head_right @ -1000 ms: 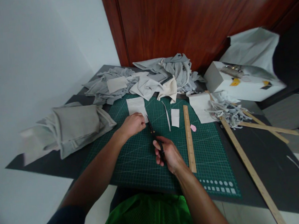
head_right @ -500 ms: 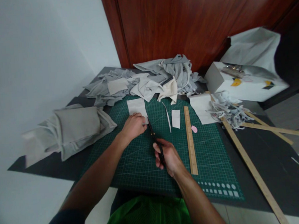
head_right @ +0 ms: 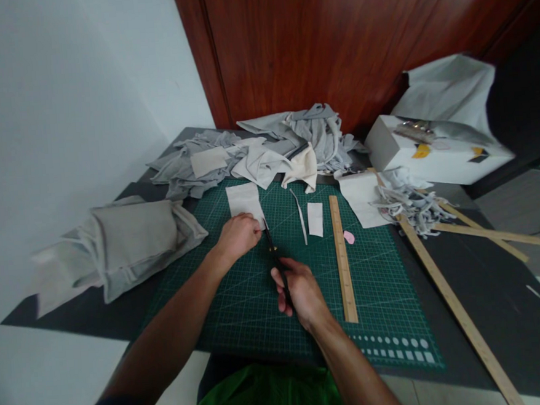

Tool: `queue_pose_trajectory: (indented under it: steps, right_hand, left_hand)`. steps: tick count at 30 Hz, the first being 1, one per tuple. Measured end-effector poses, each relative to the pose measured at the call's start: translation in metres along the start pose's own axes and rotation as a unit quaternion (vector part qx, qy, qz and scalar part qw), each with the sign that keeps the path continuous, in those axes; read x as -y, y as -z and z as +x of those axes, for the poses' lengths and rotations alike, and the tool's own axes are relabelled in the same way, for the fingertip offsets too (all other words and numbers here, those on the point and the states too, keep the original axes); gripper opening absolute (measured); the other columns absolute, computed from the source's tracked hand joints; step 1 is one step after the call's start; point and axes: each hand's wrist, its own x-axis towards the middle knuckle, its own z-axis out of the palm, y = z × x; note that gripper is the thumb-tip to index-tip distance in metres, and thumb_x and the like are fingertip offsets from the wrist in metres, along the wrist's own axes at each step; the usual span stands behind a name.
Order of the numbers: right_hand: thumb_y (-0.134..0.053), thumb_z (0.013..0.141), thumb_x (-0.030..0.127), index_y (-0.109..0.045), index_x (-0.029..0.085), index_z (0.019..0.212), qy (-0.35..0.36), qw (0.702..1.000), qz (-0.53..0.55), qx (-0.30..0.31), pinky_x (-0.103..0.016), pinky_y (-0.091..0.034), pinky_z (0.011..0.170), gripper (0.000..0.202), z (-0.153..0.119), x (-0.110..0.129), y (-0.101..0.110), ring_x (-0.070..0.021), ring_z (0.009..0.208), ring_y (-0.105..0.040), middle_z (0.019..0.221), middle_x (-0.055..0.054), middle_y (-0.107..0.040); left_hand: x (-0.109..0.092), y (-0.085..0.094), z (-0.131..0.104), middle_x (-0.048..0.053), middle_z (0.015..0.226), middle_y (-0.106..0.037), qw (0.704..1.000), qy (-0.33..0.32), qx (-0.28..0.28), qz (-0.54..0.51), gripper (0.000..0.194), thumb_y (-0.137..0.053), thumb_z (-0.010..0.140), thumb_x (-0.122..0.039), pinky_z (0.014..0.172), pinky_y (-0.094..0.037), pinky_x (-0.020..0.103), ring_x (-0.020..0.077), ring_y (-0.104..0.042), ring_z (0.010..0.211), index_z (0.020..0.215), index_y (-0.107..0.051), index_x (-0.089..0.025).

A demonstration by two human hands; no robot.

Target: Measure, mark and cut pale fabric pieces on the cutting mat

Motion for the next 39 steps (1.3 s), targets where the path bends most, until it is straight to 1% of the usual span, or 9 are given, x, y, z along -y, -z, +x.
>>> queue_pose_trajectory:
  steps: [4,6,10,13,18,20,26,31,39]
  right_hand:
    - [-0.072,0.072,0.051,-0.052,0.012,0.136,-0.004,1.0,-0.008,-0.002,-0.021,-0.026,0.028,0.078,0.001,0.0,0.0,-0.0116,0.035,-0.049,0.058,0.009,-0.055]
    - [-0.071,0.074,0.051,-0.053,0.013,0.134,-0.004,1.0,-0.008,0.006,-0.02,-0.027,0.029,0.073,0.004,0.0,0.0,-0.011,0.035,-0.049,0.059,0.009,-0.055]
    - [-0.07,0.076,0.05,-0.059,0.016,0.119,0.011,1.0,-0.013,0.02,-0.02,-0.027,0.03,0.056,0.009,0.0,0.0,-0.0097,0.036,-0.047,0.059,0.009,-0.052]
    - [-0.072,0.074,0.051,-0.059,0.017,0.113,0.01,1.0,-0.017,0.01,-0.02,-0.025,0.029,0.053,0.01,0.001,-0.003,-0.0099,0.035,-0.045,0.057,0.01,-0.05]
    - [-0.071,0.072,0.05,-0.057,0.02,0.09,0.011,0.999,-0.036,0.005,-0.021,-0.022,0.028,0.037,0.008,0.004,-0.007,-0.0096,0.035,-0.045,0.055,0.009,-0.048]
    - [-0.071,0.072,0.05,-0.056,0.021,0.085,0.016,0.999,-0.034,0.012,-0.02,-0.022,0.028,0.035,0.009,0.004,-0.006,-0.0089,0.035,-0.045,0.056,0.008,-0.048]
    - [-0.072,0.072,0.049,-0.056,0.021,0.084,0.017,0.999,-0.025,0.013,-0.02,-0.024,0.029,0.035,0.017,0.005,-0.006,-0.0082,0.035,-0.045,0.058,0.008,-0.049]
    - [-0.071,0.072,0.048,-0.054,0.021,0.078,0.017,0.999,-0.025,0.011,-0.02,-0.022,0.028,0.032,0.016,0.006,-0.01,-0.0084,0.034,-0.044,0.056,0.008,-0.047]
    - [-0.071,0.074,0.048,-0.057,0.02,0.081,0.027,0.999,-0.029,0.017,-0.02,-0.024,0.029,0.031,0.022,0.008,-0.008,-0.0082,0.036,-0.046,0.059,0.007,-0.049]
  left_hand:
    - [0.0,0.0,0.001,0.01,0.101,-0.076,1.0,0.0,0.002,-0.001,0.025,-0.057,0.094,-0.019,0.093,-0.056,0.034,0.0254,-0.071,0.105,0.091,-0.081,-0.02]
    - [0.0,0.0,0.001,0.011,0.101,-0.076,1.0,-0.002,0.002,-0.002,0.025,-0.057,0.094,-0.019,0.093,-0.056,0.035,0.0256,-0.071,0.105,0.091,-0.081,-0.02]
    - [0.001,-0.001,0.001,0.011,0.101,-0.076,1.0,-0.006,-0.001,-0.001,0.026,-0.056,0.094,-0.018,0.094,-0.056,0.035,0.0257,-0.071,0.105,0.092,-0.082,-0.02]
    - [0.001,-0.002,0.0,0.012,0.102,-0.076,1.0,-0.007,-0.002,0.001,0.026,-0.056,0.094,-0.019,0.093,-0.056,0.036,0.0266,-0.071,0.105,0.093,-0.082,-0.019]
    - [0.001,0.0,0.0,0.011,0.1,-0.075,1.0,-0.005,0.0,0.003,0.026,-0.055,0.096,-0.02,0.092,-0.055,0.035,0.0255,-0.07,0.105,0.094,-0.081,-0.019]
    - [0.001,0.0,0.0,0.011,0.1,-0.075,1.0,-0.007,0.0,0.002,0.027,-0.055,0.096,-0.019,0.093,-0.055,0.035,0.0255,-0.07,0.105,0.094,-0.081,-0.019]
    - [0.002,0.0,-0.001,0.012,0.101,-0.075,1.0,-0.011,-0.001,-0.002,0.026,-0.056,0.096,-0.018,0.095,-0.054,0.037,0.0263,-0.069,0.106,0.094,-0.081,-0.018]
    - [0.003,0.0,-0.001,0.012,0.1,-0.075,1.0,-0.012,-0.001,-0.005,0.026,-0.055,0.096,-0.018,0.095,-0.054,0.037,0.0264,-0.069,0.107,0.093,-0.081,-0.019]
    - [0.002,0.001,-0.001,0.013,0.101,-0.075,1.0,-0.011,0.004,-0.012,0.027,-0.055,0.096,-0.018,0.095,-0.053,0.038,0.0274,-0.069,0.108,0.095,-0.081,-0.017]
